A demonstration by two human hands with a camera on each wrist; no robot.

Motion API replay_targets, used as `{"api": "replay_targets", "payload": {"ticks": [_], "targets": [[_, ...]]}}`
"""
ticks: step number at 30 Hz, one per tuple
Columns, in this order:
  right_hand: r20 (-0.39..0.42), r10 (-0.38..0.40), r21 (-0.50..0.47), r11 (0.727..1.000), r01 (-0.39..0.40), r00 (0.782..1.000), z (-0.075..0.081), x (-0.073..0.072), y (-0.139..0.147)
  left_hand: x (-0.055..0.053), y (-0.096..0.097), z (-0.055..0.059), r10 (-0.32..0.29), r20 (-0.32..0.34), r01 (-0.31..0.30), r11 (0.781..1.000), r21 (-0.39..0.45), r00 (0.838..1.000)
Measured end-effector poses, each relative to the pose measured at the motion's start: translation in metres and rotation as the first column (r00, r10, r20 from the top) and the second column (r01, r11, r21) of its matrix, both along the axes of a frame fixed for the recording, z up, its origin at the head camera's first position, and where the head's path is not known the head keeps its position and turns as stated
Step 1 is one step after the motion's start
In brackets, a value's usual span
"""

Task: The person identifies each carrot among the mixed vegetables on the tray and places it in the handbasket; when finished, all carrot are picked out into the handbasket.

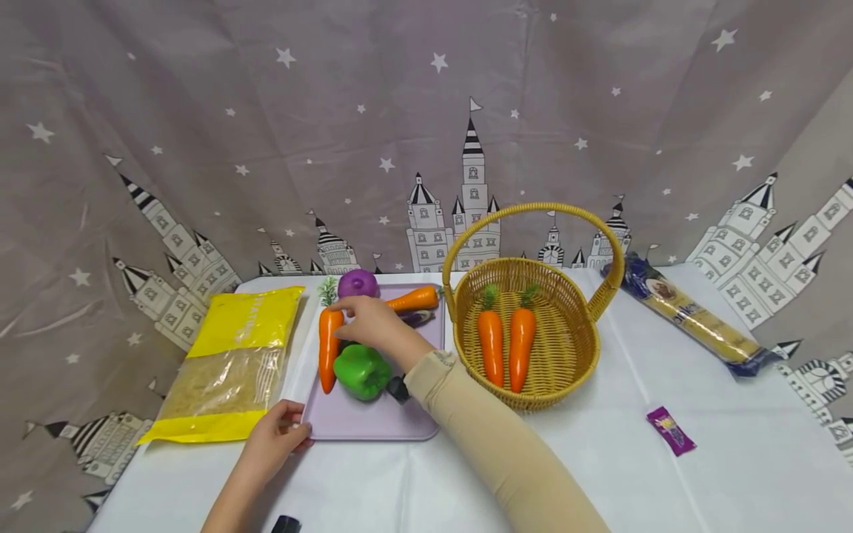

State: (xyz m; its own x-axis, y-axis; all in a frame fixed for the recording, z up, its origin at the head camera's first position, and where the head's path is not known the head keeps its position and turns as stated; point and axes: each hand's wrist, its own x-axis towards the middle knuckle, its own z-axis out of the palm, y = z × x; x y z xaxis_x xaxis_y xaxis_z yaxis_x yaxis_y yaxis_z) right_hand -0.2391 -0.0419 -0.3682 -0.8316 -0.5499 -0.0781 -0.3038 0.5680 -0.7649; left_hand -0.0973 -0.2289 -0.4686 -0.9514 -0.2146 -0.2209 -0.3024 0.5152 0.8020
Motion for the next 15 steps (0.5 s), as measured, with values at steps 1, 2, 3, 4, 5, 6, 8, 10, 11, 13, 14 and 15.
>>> {"api": "replay_targets", "payload": {"ticks": [1,2,3,4,5,6,8,10,11,13,14,15], "targets": [[0.009,0.005,0.006,1.0,-0.005,1.0,-0.001,-0.002,-0.003,0.0,0.0,0.0,0.002,0.001,-0.002,1.0,0.001,1.0],[0.02,0.008,0.011,1.0,-0.008,1.0,-0.002,-0.004,-0.005,0.0,0.0,0.0,0.003,0.0,-0.003,1.0,0.002,1.0],[0.034,0.014,0.01,1.0,-0.014,0.999,-0.003,-0.005,-0.008,0.0,0.0,0.0,0.004,-0.001,-0.004,1.0,0.001,1.0],[0.043,0.016,0.011,1.0,-0.017,0.999,-0.004,-0.007,-0.01,0.0,0.0,0.0,0.004,-0.001,-0.004,1.0,0.0,1.0],[0.052,0.02,0.01,1.0,-0.02,0.998,-0.006,-0.009,-0.012,0.0,0.0,0.0,0.005,-0.002,-0.005,1.0,0.001,1.0],[0.054,0.021,0.014,1.0,-0.022,0.998,-0.008,-0.01,-0.015,0.0,0.0,0.0,0.006,-0.003,-0.006,1.0,0.001,1.0],[0.066,0.017,0.017,1.0,-0.019,0.998,-0.011,-0.012,-0.019,0.0,0.0,-0.001,0.006,-0.001,-0.006,1.0,0.004,1.0],[0.087,0.005,0.008,1.0,-0.006,0.996,-0.014,-0.013,-0.022,0.0,0.0,-0.001,0.004,0.002,-0.005,1.0,0.007,1.0],[0.099,0.003,0.001,1.0,-0.003,0.995,-0.015,-0.013,-0.024,0.0,0.0,-0.001,0.006,0.003,-0.006,1.0,0.009,1.0],[0.114,-0.004,-0.006,1.0,0.005,0.994,-0.017,-0.013,-0.027,0.0,0.0,-0.001,0.007,0.007,-0.007,1.0,0.008,1.0],[0.116,-0.004,-0.008,1.0,0.005,0.993,-0.017,-0.013,-0.028,0.0,0.0,-0.001,0.007,0.007,-0.007,1.0,0.007,1.0],[0.117,-0.007,-0.008,1.0,0.009,0.993,-0.018,-0.013,-0.03,0.0,-0.001,-0.001,0.008,0.007,-0.008,1.0,0.007,1.0]]}}
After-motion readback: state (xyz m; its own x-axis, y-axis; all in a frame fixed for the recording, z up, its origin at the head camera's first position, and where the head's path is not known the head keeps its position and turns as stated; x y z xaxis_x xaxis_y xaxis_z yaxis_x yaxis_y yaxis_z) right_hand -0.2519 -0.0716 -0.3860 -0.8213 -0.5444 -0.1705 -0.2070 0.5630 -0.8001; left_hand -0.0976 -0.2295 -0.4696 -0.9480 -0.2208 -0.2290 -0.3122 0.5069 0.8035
